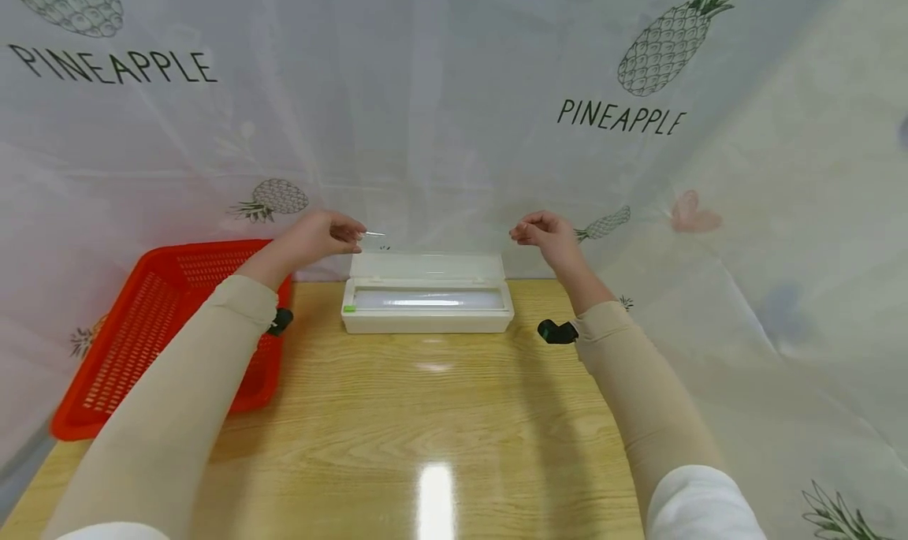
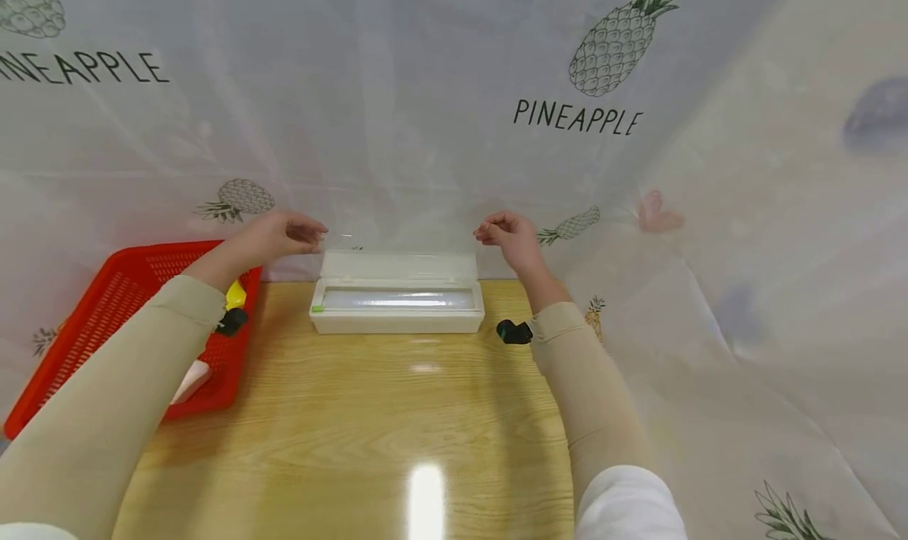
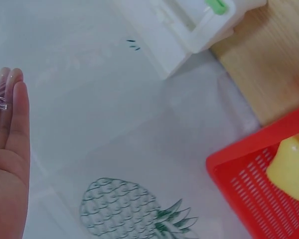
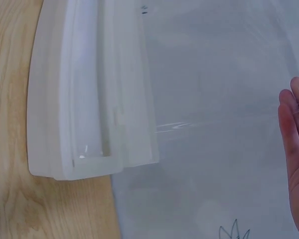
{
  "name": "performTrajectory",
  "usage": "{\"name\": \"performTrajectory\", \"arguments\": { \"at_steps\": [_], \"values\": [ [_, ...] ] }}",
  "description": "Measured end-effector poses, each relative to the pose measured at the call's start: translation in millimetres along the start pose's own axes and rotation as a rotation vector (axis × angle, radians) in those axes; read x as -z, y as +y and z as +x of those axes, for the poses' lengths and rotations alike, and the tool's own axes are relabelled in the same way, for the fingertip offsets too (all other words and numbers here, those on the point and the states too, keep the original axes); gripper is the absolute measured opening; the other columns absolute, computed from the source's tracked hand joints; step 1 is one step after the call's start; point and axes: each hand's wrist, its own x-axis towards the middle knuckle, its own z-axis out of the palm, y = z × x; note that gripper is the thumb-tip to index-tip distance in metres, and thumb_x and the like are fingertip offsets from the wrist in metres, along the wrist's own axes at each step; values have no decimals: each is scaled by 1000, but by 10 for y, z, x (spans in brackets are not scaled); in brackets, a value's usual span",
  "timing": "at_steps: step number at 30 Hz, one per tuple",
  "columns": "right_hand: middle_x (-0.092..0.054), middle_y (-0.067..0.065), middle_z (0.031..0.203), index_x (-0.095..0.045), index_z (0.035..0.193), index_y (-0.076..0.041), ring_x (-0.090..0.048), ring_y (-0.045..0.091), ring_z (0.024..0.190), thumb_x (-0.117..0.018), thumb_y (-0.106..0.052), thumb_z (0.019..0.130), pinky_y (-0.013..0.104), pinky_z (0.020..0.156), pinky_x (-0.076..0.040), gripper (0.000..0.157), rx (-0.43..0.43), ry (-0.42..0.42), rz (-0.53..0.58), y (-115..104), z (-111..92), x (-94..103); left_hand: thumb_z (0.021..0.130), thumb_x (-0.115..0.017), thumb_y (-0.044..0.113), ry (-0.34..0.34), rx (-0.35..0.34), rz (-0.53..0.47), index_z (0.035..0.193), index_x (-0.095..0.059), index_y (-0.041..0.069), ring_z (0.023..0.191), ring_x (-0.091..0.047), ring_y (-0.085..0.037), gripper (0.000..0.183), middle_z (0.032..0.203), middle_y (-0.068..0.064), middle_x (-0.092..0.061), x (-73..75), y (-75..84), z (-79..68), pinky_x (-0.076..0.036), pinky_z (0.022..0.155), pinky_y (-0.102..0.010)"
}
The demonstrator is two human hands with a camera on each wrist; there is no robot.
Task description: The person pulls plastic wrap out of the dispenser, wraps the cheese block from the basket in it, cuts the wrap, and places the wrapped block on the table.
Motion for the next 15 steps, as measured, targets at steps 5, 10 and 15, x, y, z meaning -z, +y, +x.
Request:
{"name": "performTrajectory", "arguments": {
  "at_steps": [5,10,15],
  "values": [
    [-71,8,96,-58,115,9,-67,18,91,-58,-19,99,34,87,-53,33,17,44,-36,-98,13,33,92,-67,3,23,-12,12,129,-59,-3,103,-61,-31,38,115,-20,-65,61,148,1,-50,91,-45],
    [-70,8,96,-58,116,9,-67,20,91,-58,-20,99,40,91,-51,33,24,75,-36,-225,28,56,92,-67,4,64,-31,32,127,-61,-3,104,-61,-32,37,115,-21,-65,129,251,9,-50,90,-45],
    [-70,9,95,-60,113,7,-67,20,90,-59,-18,98,38,91,-51,29,51,88,-18,-359,48,74,93,-67,8,99,-13,44,129,-61,0,106,-59,-31,37,115,-19,-65,207,345,-9,-49,90,-45]
  ]
}}
